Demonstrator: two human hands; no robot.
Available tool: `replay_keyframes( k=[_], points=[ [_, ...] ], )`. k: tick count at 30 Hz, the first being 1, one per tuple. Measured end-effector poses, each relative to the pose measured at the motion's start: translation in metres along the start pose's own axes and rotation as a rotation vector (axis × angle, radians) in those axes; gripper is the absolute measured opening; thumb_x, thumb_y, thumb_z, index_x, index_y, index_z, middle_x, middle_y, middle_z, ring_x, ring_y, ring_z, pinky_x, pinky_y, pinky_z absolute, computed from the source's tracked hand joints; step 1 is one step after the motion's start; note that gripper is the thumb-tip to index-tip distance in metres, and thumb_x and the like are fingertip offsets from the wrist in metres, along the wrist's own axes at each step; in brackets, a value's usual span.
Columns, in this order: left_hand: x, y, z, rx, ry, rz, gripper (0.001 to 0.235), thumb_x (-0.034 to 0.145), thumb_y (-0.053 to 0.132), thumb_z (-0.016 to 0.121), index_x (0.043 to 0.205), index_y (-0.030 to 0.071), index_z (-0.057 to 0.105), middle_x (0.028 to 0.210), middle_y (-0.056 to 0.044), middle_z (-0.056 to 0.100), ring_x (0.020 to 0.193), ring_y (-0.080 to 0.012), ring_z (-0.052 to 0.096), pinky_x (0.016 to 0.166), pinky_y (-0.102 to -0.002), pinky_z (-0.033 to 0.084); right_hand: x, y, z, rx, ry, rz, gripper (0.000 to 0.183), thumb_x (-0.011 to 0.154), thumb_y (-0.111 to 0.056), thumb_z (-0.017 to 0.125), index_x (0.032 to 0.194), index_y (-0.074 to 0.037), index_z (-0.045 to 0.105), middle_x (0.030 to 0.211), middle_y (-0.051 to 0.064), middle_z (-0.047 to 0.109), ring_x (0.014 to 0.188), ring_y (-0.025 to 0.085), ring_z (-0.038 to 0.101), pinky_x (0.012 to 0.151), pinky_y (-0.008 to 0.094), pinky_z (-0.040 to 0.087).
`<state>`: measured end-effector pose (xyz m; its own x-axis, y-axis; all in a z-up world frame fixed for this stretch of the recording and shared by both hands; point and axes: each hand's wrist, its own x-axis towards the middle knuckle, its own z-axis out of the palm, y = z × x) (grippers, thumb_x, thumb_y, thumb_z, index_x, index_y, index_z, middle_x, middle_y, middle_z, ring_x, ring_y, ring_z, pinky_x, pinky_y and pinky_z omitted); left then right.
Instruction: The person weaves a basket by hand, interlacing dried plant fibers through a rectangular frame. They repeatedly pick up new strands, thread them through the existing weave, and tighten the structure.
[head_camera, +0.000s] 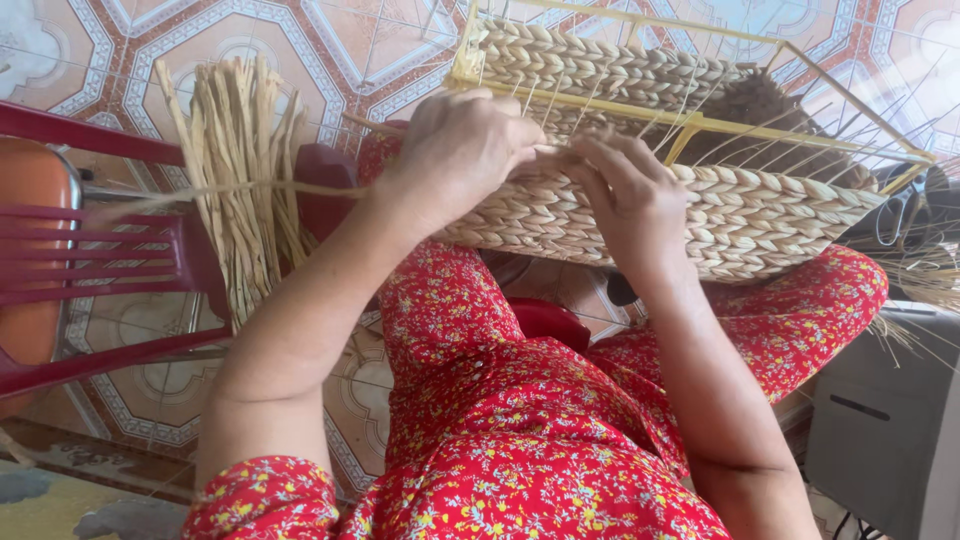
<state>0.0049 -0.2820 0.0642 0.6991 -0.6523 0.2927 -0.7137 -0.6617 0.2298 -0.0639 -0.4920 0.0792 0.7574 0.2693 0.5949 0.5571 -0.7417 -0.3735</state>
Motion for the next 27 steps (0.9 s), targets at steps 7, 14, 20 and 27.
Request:
replay_keyframes(
  k=[7, 14, 20, 27],
  points=[
    [-0.001, -0.005, 0.000, -0.111, 0.140, 0.026, 0.011, 0.086, 0.027, 0.079, 0.090, 0.017, 0.079, 0.074, -0.002, 0.071, 0.066, -0.0152, 0.062, 0.059, -0.033, 0.052, -0.009, -0.009, -0.008, 0.042, 0.128, 0.052, 0.020, 0.103, -0.001, 0.077, 0.122, -0.005, 0.072, 0.113, 0.012, 0.073, 0.095, 0.024, 0.073, 0.083, 0.032, 0.059],
    [-0.013, 0.022, -0.038, 0.049, 0.614, 0.131, 0.024, 0.084, 0.031, 0.085, 0.087, 0.009, 0.075, 0.086, -0.003, 0.068, 0.087, -0.0218, 0.059, 0.076, -0.036, 0.050, -0.004, 0.032, 0.038, 0.039, 0.028, 0.098, 0.013, 0.098, -0.005, 0.078, 0.109, -0.004, 0.072, 0.094, 0.010, 0.070, 0.079, 0.025, 0.071, 0.070, 0.036, 0.056],
    [-0.005, 0.059, -0.010, 0.171, 0.426, -0.166, 0.034, 0.081, 0.036, 0.083, 0.097, 0.006, 0.075, 0.102, -0.007, 0.066, 0.094, -0.0225, 0.056, 0.079, -0.039, 0.048, -0.010, 0.035, 0.036, 0.125, 0.056, 0.132, 0.010, 0.105, 0.001, 0.067, 0.110, -0.004, 0.061, 0.090, 0.010, 0.070, 0.076, 0.022, 0.071, 0.067, 0.036, 0.055],
    [-0.009, 0.064, 0.002, -0.074, 0.406, -0.166, 0.018, 0.095, 0.021, 0.075, 0.103, 0.005, 0.074, 0.086, -0.008, 0.070, 0.071, -0.0167, 0.059, 0.060, -0.035, 0.048, -0.012, 0.037, 0.036, 0.177, 0.042, 0.168, 0.013, 0.106, 0.002, 0.063, 0.115, -0.001, 0.054, 0.086, 0.010, 0.070, 0.072, 0.021, 0.071, 0.065, 0.036, 0.055]
  ],
)
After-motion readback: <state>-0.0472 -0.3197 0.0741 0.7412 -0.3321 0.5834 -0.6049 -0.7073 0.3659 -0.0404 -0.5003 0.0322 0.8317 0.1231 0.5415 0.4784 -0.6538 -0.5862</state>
